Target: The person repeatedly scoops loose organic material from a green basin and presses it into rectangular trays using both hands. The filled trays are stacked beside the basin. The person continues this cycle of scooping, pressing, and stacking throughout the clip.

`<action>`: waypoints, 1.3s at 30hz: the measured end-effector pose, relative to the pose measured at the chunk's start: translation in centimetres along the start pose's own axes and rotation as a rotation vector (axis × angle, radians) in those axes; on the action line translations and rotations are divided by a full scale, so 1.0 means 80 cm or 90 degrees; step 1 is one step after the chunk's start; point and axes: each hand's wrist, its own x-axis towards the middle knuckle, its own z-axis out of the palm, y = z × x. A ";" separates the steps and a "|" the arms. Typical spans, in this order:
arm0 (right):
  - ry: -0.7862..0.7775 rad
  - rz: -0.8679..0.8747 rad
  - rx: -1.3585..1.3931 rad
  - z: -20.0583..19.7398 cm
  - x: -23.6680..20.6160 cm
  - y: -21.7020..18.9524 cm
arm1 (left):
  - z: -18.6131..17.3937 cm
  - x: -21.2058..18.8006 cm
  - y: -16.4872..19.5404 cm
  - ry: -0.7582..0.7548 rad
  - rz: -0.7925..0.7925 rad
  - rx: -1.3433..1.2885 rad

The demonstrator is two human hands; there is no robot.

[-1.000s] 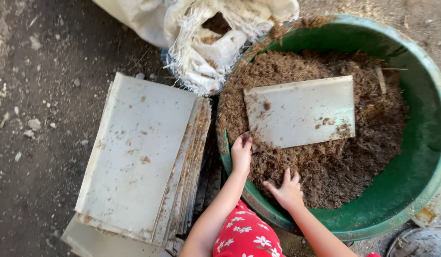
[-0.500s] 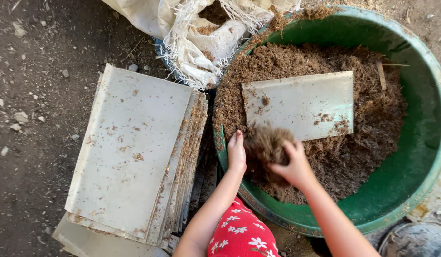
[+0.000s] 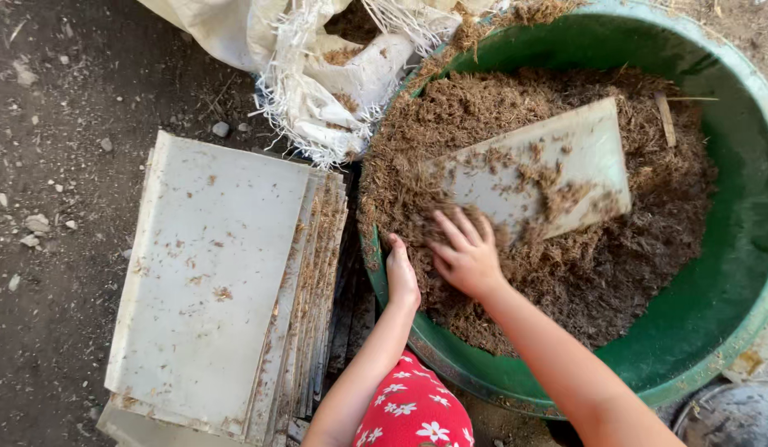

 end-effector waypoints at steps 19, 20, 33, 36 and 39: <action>0.162 -0.018 0.050 -0.030 -0.016 0.035 | 0.005 -0.006 -0.020 -0.078 0.136 0.368; 0.146 -0.080 0.079 -0.035 -0.025 0.048 | 0.003 -0.008 -0.020 -0.074 0.114 0.357; 0.097 0.356 -0.033 -0.039 -0.017 0.121 | 0.069 -0.038 0.022 -0.096 0.215 0.621; 0.074 0.095 0.071 -0.050 0.038 0.011 | 0.039 -0.038 0.030 -0.027 0.110 0.679; 0.030 -0.106 0.126 -0.057 0.110 -0.035 | 0.013 -0.026 0.021 -0.037 0.217 0.642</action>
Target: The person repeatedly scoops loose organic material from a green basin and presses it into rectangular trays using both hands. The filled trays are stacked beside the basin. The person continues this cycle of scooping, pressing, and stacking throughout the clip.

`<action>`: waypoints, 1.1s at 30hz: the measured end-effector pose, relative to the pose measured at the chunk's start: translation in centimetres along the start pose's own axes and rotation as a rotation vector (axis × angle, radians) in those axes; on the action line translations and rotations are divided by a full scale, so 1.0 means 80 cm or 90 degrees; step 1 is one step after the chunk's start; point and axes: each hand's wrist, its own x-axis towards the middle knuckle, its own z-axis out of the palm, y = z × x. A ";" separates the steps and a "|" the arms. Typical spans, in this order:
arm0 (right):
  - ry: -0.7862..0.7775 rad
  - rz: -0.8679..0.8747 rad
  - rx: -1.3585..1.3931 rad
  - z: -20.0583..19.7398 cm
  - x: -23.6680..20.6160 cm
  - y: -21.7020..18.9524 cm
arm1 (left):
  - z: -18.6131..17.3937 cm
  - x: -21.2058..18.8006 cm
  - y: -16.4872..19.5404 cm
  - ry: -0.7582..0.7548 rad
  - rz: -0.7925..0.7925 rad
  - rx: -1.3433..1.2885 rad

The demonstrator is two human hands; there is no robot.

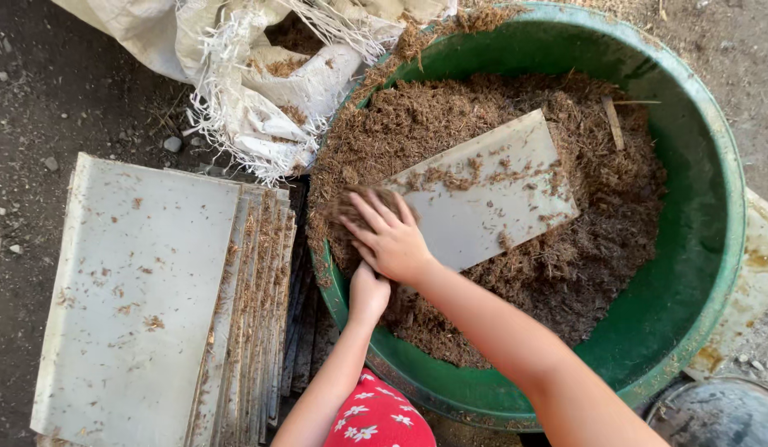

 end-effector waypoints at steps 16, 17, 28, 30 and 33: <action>-0.088 0.395 -0.146 0.005 -0.008 0.087 | 0.012 0.005 -0.003 -0.019 -0.089 0.009; -0.140 0.304 -0.091 0.017 0.005 0.060 | 0.014 0.006 -0.007 0.012 -0.026 0.031; 0.028 0.634 -0.110 -0.084 -0.059 0.305 | 0.034 0.021 -0.057 0.014 -0.074 -0.203; 0.061 0.663 -0.092 -0.082 -0.111 0.314 | 0.030 0.022 -0.050 0.010 -0.081 -0.254; 0.097 0.738 -0.076 -0.070 -0.193 0.281 | 0.022 0.017 -0.029 0.000 -0.100 -0.219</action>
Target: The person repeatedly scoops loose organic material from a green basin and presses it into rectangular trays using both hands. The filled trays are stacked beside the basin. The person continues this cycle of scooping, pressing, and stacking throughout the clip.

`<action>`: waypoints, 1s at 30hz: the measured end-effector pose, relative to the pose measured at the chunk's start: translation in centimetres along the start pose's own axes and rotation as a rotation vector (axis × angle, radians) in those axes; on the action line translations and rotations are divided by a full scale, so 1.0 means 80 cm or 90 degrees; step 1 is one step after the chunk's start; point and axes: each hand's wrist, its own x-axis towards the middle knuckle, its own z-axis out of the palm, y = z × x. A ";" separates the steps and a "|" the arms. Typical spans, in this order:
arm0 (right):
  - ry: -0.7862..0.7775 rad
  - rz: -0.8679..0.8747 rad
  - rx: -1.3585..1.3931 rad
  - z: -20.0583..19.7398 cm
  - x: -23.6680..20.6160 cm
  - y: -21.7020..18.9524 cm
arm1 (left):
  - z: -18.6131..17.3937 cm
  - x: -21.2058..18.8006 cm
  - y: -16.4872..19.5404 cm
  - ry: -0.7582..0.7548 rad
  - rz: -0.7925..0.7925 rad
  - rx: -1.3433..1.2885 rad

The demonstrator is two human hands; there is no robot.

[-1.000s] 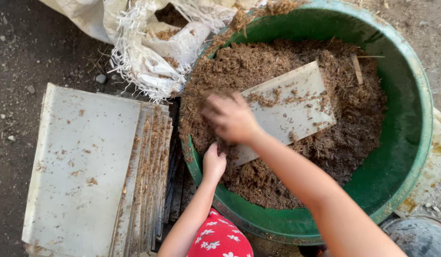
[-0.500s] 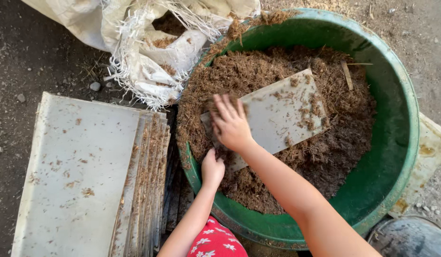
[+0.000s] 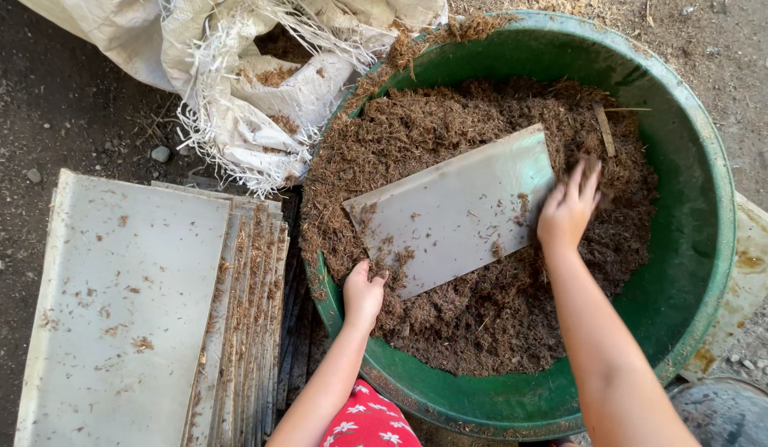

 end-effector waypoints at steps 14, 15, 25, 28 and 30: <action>-0.099 -0.022 0.147 0.014 -0.064 -0.122 | 0.009 -0.013 0.012 0.033 0.014 0.118; 0.064 -0.138 0.014 0.005 -0.038 -0.111 | 0.010 -0.015 0.011 0.041 0.003 0.114; 0.031 0.175 0.018 0.040 -0.126 0.065 | 0.008 0.003 0.023 0.018 0.119 -0.129; -0.052 0.208 -0.012 0.058 -0.201 0.098 | -0.002 0.004 0.041 0.087 0.195 -0.023; -0.070 0.139 -0.026 0.076 -0.253 0.088 | -0.016 -0.009 0.062 0.098 0.182 0.009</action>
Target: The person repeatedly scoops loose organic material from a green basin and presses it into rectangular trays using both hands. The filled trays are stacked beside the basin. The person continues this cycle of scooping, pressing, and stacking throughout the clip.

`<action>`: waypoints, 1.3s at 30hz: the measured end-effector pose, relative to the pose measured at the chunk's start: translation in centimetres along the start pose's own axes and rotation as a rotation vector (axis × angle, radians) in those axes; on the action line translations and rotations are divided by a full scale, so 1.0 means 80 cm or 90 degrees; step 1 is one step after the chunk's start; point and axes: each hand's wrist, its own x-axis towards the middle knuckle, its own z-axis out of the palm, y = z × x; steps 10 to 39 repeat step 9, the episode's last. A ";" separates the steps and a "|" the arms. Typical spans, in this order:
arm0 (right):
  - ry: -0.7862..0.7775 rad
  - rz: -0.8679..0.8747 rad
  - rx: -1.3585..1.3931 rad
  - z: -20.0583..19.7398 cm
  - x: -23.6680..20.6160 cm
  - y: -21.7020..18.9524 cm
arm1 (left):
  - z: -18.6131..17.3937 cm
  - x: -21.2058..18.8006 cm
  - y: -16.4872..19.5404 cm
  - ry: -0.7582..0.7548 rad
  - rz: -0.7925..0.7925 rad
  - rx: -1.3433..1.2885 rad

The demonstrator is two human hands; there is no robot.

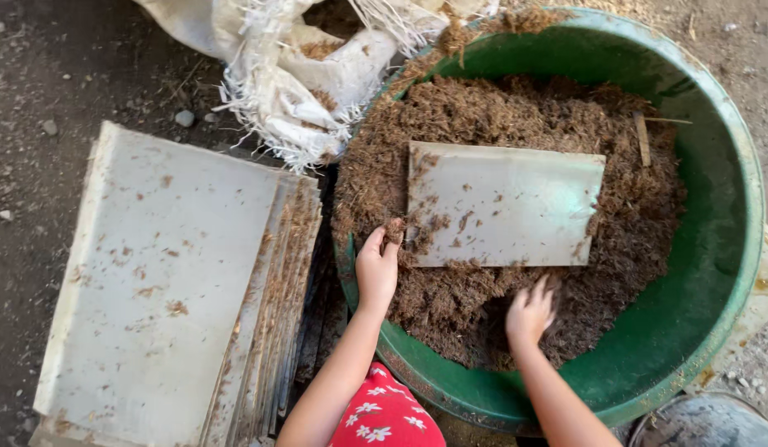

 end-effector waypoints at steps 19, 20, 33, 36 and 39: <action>-0.292 -0.100 0.080 0.025 -0.139 -0.111 | -0.030 -0.031 0.033 -0.029 0.031 0.034; -0.292 -0.100 0.080 0.025 -0.139 -0.111 | -0.030 -0.031 0.033 -0.029 0.031 0.034; -0.292 -0.100 0.080 0.025 -0.139 -0.111 | -0.030 -0.031 0.033 -0.029 0.031 0.034; -0.292 -0.100 0.080 0.025 -0.139 -0.111 | -0.030 -0.031 0.033 -0.029 0.031 0.034; -0.292 -0.100 0.080 0.025 -0.139 -0.111 | -0.030 -0.031 0.033 -0.029 0.031 0.034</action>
